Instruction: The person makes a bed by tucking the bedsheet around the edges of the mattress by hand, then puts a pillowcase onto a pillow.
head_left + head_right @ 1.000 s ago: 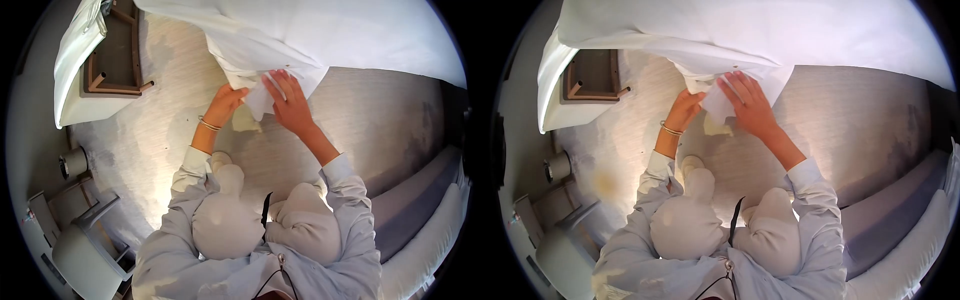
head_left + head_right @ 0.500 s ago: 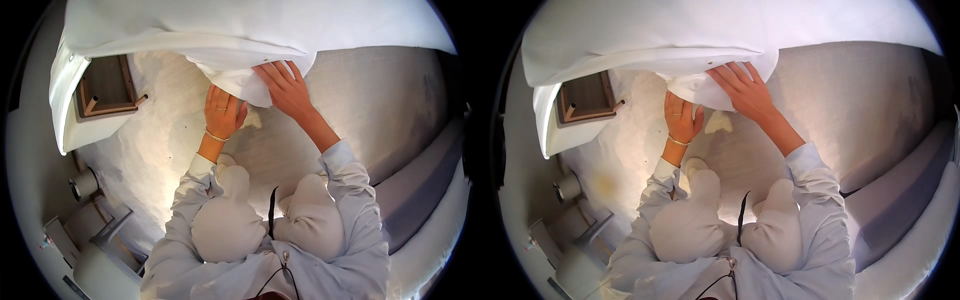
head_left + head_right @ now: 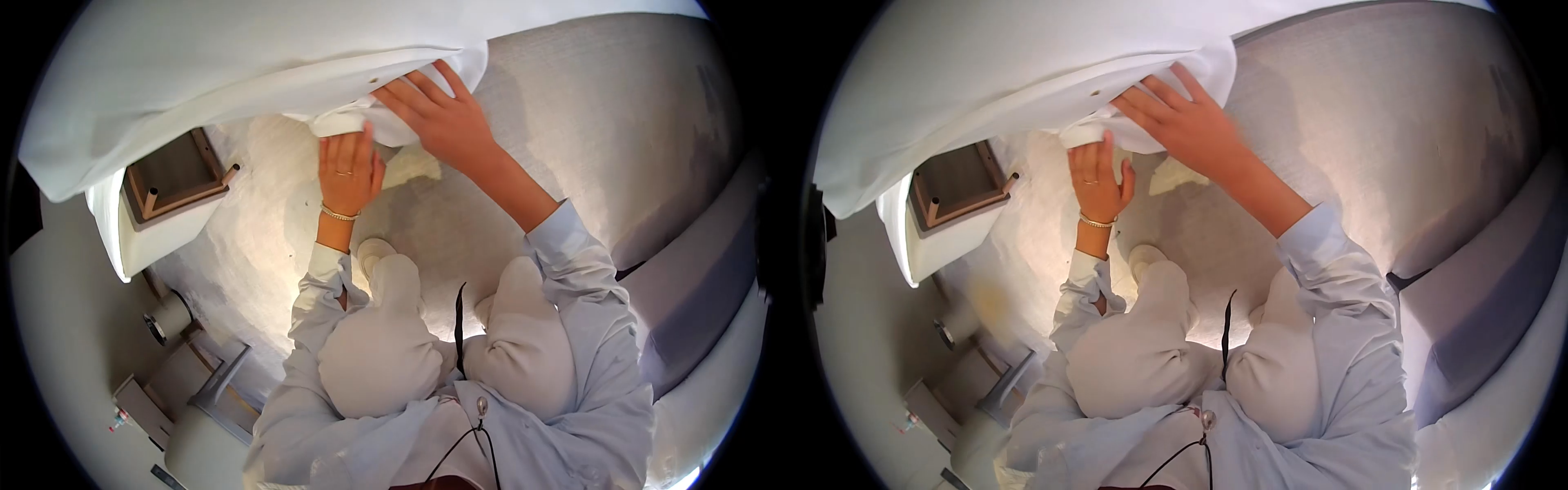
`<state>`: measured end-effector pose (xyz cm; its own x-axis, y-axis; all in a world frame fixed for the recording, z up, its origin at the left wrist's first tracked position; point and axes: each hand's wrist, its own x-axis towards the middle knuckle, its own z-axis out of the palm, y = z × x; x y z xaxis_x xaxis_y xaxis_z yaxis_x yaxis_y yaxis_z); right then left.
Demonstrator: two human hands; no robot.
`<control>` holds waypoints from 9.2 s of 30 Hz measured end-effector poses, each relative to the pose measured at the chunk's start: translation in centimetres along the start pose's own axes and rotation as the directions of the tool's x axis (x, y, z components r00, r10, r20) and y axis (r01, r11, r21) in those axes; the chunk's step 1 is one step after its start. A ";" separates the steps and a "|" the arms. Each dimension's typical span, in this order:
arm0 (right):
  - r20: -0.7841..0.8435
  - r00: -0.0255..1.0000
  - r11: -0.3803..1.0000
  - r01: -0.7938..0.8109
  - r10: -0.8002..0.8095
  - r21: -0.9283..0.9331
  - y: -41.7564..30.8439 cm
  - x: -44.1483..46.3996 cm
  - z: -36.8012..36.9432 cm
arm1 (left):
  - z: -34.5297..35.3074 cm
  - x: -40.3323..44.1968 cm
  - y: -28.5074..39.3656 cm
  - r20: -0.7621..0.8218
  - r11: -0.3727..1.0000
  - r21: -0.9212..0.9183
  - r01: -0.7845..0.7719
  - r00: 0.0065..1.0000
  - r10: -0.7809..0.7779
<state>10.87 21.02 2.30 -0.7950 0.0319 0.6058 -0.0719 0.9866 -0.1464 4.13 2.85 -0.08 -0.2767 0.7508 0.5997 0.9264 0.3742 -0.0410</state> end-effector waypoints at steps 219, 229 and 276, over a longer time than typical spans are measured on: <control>-0.174 0.849 0.830 -0.410 0.499 0.379 1.6 -3.2 2.2 | 4.0 8.8 7.8 0.351 0.776 0.581 -0.245 0.936 0.032; 0.300 0.929 0.832 -0.335 0.215 0.443 3.8 -0.6 -1.1 | 1.9 9.1 4.3 0.297 0.986 0.144 0.083 0.947 -0.123; 0.195 0.959 0.743 -0.282 0.205 0.607 -3.7 2.5 0.4 | -0.2 2.7 -4.3 0.844 -0.851 -0.525 0.024 0.143 -0.517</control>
<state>8.84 17.42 4.03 -0.8945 0.2019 0.3990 -0.1948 0.6272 -0.7541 -0.59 3.15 1.94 -0.7337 0.3735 -0.5676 -0.6609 -0.5862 0.4686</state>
